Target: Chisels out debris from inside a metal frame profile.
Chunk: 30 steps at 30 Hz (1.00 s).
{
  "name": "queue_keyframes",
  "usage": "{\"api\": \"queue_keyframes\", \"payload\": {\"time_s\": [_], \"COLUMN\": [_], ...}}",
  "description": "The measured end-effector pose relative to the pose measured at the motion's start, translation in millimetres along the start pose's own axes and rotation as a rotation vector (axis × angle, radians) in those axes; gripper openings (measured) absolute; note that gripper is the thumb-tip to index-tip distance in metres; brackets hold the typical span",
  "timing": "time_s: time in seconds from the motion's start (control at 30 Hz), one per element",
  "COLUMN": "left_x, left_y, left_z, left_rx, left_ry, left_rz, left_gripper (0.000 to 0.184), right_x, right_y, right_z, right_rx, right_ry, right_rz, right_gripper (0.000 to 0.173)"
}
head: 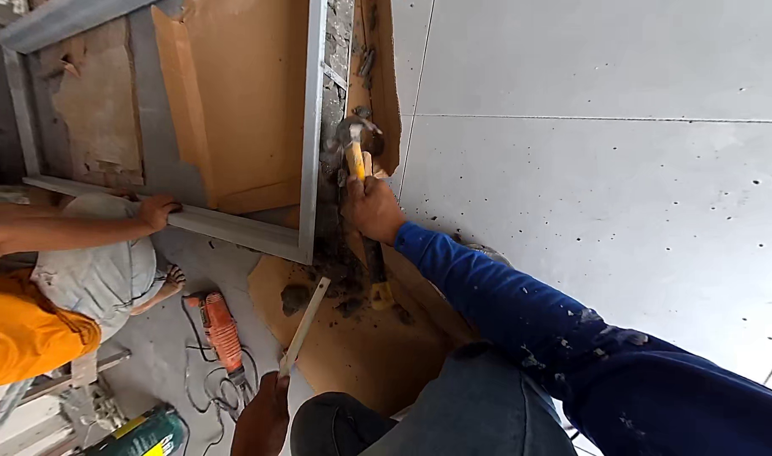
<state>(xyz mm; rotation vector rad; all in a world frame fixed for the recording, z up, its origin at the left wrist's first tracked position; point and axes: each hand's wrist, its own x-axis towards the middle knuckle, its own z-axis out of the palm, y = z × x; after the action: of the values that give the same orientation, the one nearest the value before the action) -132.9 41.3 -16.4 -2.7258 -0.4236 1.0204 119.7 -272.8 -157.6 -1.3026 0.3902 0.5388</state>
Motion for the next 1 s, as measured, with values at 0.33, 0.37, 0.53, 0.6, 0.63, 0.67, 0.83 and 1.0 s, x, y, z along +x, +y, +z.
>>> {"api": "queue_keyframes", "payload": {"time_s": [0.33,0.37,0.53,0.6,0.63,0.67,0.83,1.0], "left_x": [16,19,32,36,38,41,62,110], "left_y": [13,16,23,23,26,30,57,86], "left_z": [9,11,17,24,26,26,29,14], "left_rx": [-0.061,-0.071,-0.042,-0.051,-0.073,-0.099,-0.192,-0.464], "left_ry": [0.016,-0.012,-0.011,-0.016,-0.036,-0.056,-0.098,-0.001], "left_rz": [0.168,0.18,0.367,0.443,0.469,0.491,0.504,0.263], "left_gripper": [0.054,0.053,0.056,0.052,0.05,0.048,0.045,0.06], "right_x": [-4,-2,14,11,10,10,10,10], "right_y": [-9,-6,-27,-17,-14,-16,-23,-16], "right_z": [-8,-5,-23,-8,-3,-5,-21,-11], "right_rx": [-0.179,-0.182,-0.26,-0.191,-0.239,-0.319,-0.255,-0.405], "right_ry": [-0.169,-0.211,-0.301,-0.21,-0.259,-0.342,-0.28,-0.399], "right_rz": [0.168,0.191,0.202,0.199,0.23,0.266,0.239,0.271], "right_gripper": [0.05,0.049,0.048,0.048,0.045,0.043,0.05,0.048]}}
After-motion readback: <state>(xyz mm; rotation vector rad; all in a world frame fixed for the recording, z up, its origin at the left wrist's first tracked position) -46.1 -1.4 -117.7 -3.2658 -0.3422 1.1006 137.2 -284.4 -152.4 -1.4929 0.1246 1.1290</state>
